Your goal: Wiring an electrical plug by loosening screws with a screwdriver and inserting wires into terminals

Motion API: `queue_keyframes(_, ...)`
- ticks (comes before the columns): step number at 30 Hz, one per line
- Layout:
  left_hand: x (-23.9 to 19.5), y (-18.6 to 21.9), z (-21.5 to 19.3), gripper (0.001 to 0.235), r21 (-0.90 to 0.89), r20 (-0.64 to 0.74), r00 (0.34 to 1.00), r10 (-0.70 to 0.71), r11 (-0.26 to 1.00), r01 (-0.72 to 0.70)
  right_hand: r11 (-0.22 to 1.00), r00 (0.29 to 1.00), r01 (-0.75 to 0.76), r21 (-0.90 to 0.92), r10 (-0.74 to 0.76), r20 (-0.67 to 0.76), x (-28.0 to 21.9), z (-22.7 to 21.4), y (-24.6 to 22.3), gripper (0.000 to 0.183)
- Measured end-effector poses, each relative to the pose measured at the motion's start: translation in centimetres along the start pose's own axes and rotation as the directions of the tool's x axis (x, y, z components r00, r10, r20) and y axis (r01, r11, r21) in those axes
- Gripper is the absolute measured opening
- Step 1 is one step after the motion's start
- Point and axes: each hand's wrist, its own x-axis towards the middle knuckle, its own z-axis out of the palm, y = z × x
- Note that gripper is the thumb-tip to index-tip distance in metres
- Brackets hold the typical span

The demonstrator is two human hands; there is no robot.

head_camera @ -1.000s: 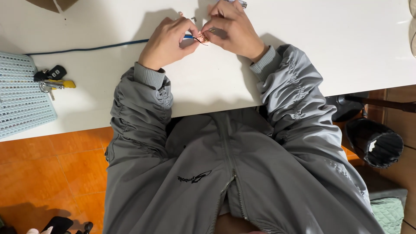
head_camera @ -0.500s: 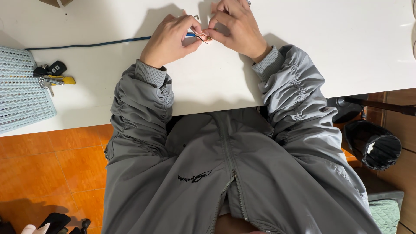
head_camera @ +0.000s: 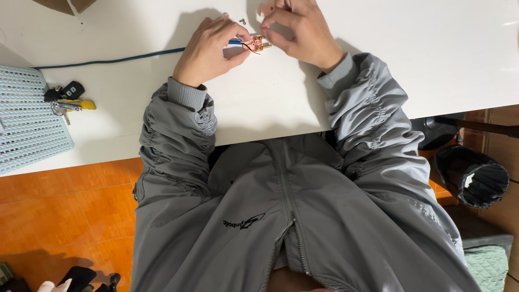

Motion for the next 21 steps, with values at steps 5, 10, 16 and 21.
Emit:
queue_keyframes(5, 0.4, 0.7, -0.5, 0.015, 0.062, -0.031, 0.998, 0.045, 0.997, -0.043, 0.998, 0.986, -0.029, 0.064, 0.018, 0.167, -1.0, -0.7, 0.4, 0.018)
queue_keyframes(10, 0.2, 0.2, 0.2, 0.012, 0.089, -0.069, 0.995, 0.073, 0.994, -0.067, 1.000, 0.981, 0.016, -0.001, -0.015, 0.191, -1.6, 0.3, 1.3, 0.019)
queue_keyframes(16, 0.0, -0.4, 0.9, 0.013, 0.110, -0.054, 0.998, 0.042, 0.993, -0.036, 1.000, 0.982, -0.004, 0.001, 0.003, 0.186, -1.8, 0.8, 1.4, 0.020)
queue_keyframes(21, 0.1, -0.2, 0.8, 0.012, 0.085, -0.037, 0.999, -0.003, 0.996, 0.006, 0.998, 0.981, -0.058, 0.012, 0.054, 0.186, -2.0, 1.2, 1.5, 0.019)
